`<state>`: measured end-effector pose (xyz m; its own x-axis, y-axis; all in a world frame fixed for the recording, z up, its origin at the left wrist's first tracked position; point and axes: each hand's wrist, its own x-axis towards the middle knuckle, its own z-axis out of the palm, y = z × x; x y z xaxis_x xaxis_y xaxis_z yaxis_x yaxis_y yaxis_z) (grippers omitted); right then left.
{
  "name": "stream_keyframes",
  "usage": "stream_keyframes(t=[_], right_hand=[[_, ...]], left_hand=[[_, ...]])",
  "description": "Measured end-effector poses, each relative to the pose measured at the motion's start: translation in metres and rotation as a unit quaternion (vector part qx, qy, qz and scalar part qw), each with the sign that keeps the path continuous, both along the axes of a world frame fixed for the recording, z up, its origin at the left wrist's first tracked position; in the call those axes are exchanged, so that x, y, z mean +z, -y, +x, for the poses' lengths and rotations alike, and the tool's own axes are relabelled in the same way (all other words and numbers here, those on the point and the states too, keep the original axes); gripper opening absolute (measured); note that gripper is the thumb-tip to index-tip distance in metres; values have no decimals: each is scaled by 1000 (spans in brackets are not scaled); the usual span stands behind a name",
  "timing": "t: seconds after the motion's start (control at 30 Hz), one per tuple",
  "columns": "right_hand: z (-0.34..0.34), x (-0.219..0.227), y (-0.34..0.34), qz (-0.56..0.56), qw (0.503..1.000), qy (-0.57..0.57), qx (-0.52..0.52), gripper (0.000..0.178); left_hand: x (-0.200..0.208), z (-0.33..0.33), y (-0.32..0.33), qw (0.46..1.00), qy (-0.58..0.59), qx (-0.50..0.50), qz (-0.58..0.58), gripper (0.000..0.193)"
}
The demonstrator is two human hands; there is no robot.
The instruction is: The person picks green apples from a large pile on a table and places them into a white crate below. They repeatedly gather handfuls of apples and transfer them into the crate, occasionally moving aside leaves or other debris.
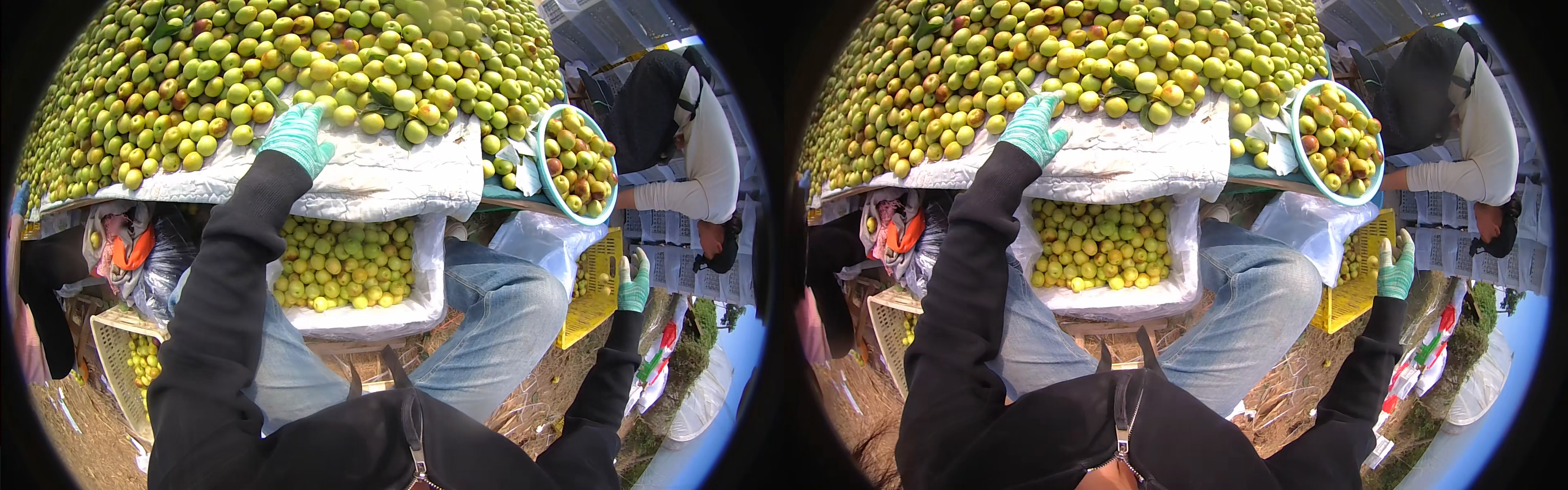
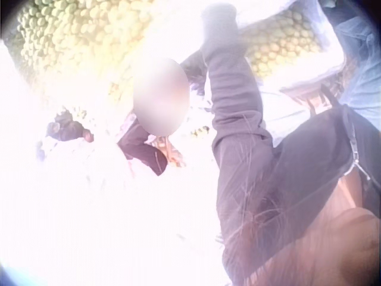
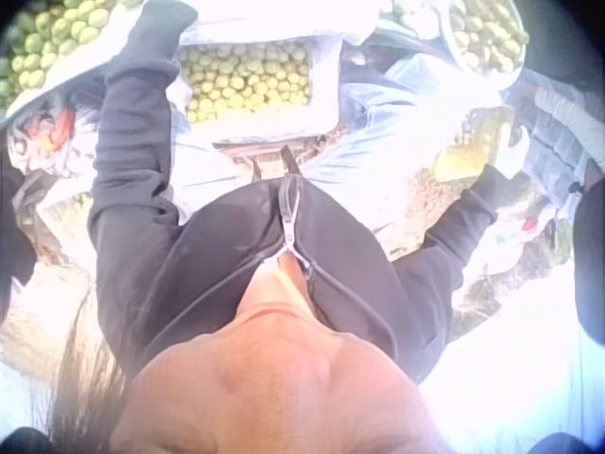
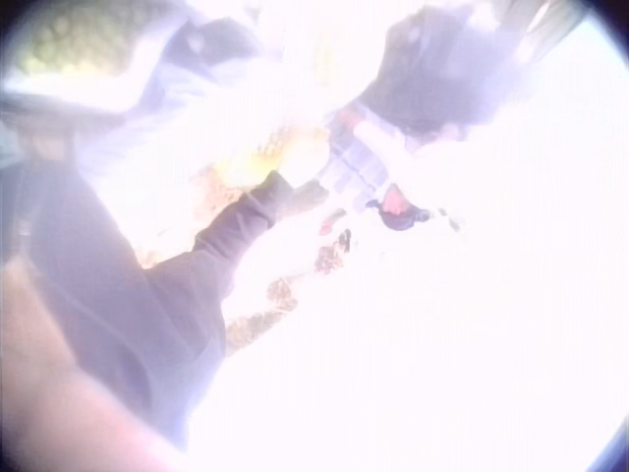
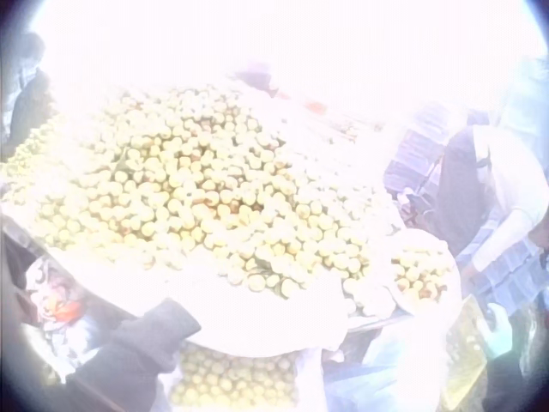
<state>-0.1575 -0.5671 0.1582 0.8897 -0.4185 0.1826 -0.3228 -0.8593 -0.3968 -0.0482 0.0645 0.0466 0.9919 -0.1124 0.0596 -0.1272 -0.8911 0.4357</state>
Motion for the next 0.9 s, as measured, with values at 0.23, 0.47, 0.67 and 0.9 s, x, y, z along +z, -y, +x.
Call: stream_keyframes(t=[0.23,0.47,0.67,0.9], right_hand=[[152,-76,-281,-27,880,32,474,64],[256,-114,-440,-53,935,-16,350,50],[225,-128,-442,-117,885,28,451,36],[216,-106,-391,-121,870,-107,465,60]], left_hand=[[-20,54,37,998,2,2,64,79],[-15,76,26,998,-44,13,50,85],[-7,64,15,989,-62,-51,128,77],[-4,34,-4,981,-123,-113,99,73]])
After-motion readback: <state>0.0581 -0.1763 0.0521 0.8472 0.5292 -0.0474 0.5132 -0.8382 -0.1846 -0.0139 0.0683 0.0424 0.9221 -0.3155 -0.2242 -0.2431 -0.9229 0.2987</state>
